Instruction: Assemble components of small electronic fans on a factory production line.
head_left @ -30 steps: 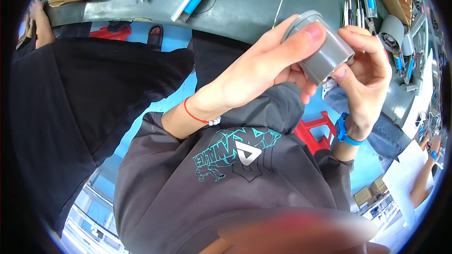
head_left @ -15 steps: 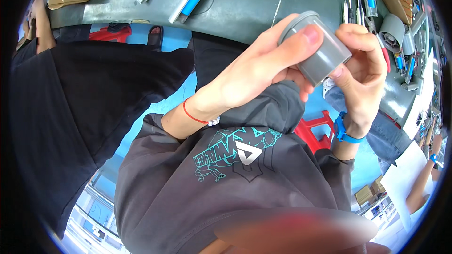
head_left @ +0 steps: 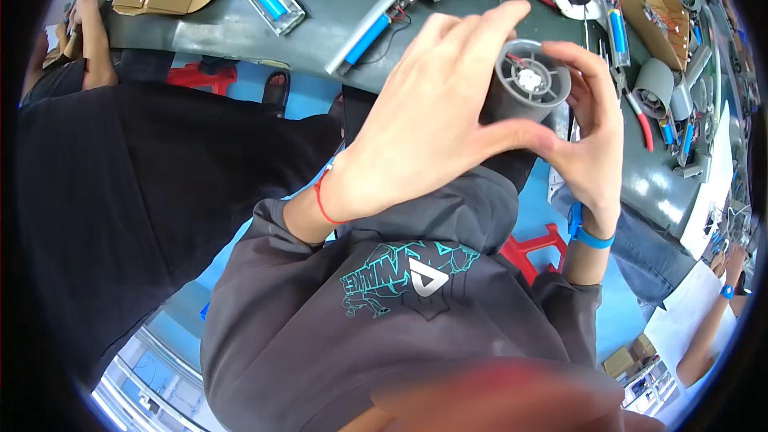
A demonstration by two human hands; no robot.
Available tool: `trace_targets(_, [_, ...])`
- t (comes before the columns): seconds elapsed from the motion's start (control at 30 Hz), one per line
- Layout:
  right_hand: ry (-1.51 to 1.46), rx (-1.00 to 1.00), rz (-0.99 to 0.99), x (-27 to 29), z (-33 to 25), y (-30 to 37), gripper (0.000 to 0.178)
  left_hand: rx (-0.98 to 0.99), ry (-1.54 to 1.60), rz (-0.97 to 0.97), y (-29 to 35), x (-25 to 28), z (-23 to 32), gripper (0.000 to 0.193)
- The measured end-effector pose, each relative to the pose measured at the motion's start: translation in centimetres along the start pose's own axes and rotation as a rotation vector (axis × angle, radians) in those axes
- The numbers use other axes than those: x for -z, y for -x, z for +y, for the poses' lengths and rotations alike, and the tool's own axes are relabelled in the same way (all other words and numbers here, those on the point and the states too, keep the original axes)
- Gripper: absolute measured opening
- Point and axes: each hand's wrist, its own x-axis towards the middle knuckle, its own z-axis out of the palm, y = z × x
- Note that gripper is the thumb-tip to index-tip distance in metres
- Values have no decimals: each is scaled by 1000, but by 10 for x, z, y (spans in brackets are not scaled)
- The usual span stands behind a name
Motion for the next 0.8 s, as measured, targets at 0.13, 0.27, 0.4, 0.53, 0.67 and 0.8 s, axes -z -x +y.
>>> trace_targets(0.13, [42,6,177,0,12,-1,74,-26,-549,245,-3,26,-16,70])
trace_targets(0.27, [563,163,25,6,4,-12,75,145,-537,217,-2,27,-47,54])
trace_targets(0.4, [519,163,-42,18,-16,-21,71,124,-304,81,-4,43,-46,54])
trace_targets(0.53, [533,356,0,31,-55,-31,66,-2,-294,20,0,40,-41,53])
trace_targets(0.67, [902,379,-207,16,-70,-49,64,52,-291,-9,6,35,-33,46])
trace_targets(0.8, [893,377,-399,10,-74,-65,64,97,-277,-112,8,31,-26,44])
